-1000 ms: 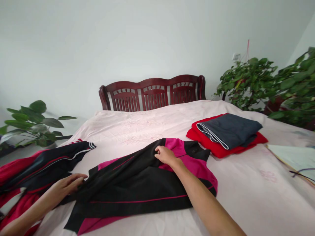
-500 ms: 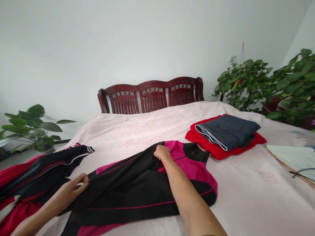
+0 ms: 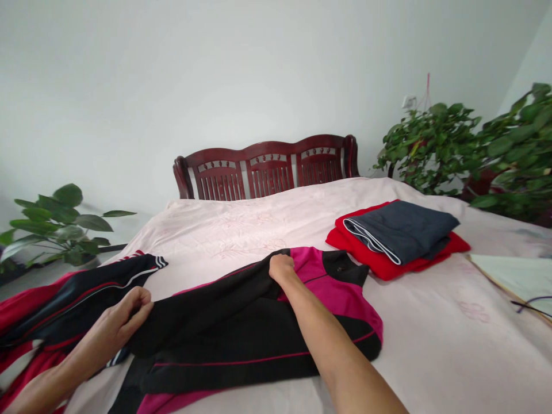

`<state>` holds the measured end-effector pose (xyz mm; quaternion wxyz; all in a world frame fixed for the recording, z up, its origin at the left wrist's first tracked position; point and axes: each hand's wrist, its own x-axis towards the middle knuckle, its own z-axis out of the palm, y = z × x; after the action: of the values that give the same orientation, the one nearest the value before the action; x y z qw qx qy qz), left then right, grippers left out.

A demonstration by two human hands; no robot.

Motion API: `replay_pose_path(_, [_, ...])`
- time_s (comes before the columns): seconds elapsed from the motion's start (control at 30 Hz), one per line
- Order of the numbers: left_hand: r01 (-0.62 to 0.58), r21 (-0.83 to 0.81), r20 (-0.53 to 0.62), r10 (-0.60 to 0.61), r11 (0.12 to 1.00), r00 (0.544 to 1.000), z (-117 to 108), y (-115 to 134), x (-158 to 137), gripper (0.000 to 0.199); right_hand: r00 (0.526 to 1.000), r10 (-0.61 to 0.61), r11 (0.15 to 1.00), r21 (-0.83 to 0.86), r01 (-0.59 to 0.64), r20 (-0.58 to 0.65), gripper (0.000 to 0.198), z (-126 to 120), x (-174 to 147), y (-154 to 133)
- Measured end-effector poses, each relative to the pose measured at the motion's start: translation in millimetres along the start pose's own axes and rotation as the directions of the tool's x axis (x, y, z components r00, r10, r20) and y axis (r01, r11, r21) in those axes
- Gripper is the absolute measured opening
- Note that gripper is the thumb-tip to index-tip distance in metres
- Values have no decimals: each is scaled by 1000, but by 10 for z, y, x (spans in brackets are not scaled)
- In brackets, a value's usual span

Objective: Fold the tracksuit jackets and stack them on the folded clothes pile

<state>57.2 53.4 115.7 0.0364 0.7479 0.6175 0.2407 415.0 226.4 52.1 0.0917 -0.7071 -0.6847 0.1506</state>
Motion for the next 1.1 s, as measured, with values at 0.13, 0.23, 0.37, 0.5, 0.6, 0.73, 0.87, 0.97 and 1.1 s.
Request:
replay_pose_path(0.13, [11,1,-49,-11,1000,999,-19,-13,9,24,996,63,987,150,-52,-66,23,-1,-48,69])
replay_pose_path(0.23, [65,11,-125,-63,998,990,-66,-86,113,21,983,97,950,309,-46,-154,7,-102,-76,222])
replay_pose_path(0.37, [177,41,-233,-163,983,959,-221,-105,287,21,962,133,820,571,29,-240,9,-205,-128,365])
replay_pose_path(0.5, [206,45,-270,-186,978,945,-282,-52,316,24,968,160,614,787,56,-194,12,-70,-297,470])
replay_pose_path(0.6, [137,13,-71,-135,991,988,-136,-106,215,30,986,163,473,880,-47,-35,11,72,-425,597])
replay_pose_path(0.73, [215,-91,304,-179,972,936,194,-355,31,37,970,152,337,913,-229,188,12,49,-420,726])
replay_pose_path(0.87, [221,-114,430,-153,969,890,412,-599,-61,36,944,218,202,935,-291,247,22,-55,-306,687])
replay_pose_path(0.97, [145,-105,415,-89,984,905,472,-650,-72,29,932,296,101,963,-249,210,24,0,-254,598])
replay_pose_path(1.1, [119,-196,287,-59,973,956,349,-539,-32,30,915,364,-77,985,-156,174,12,89,-179,537])
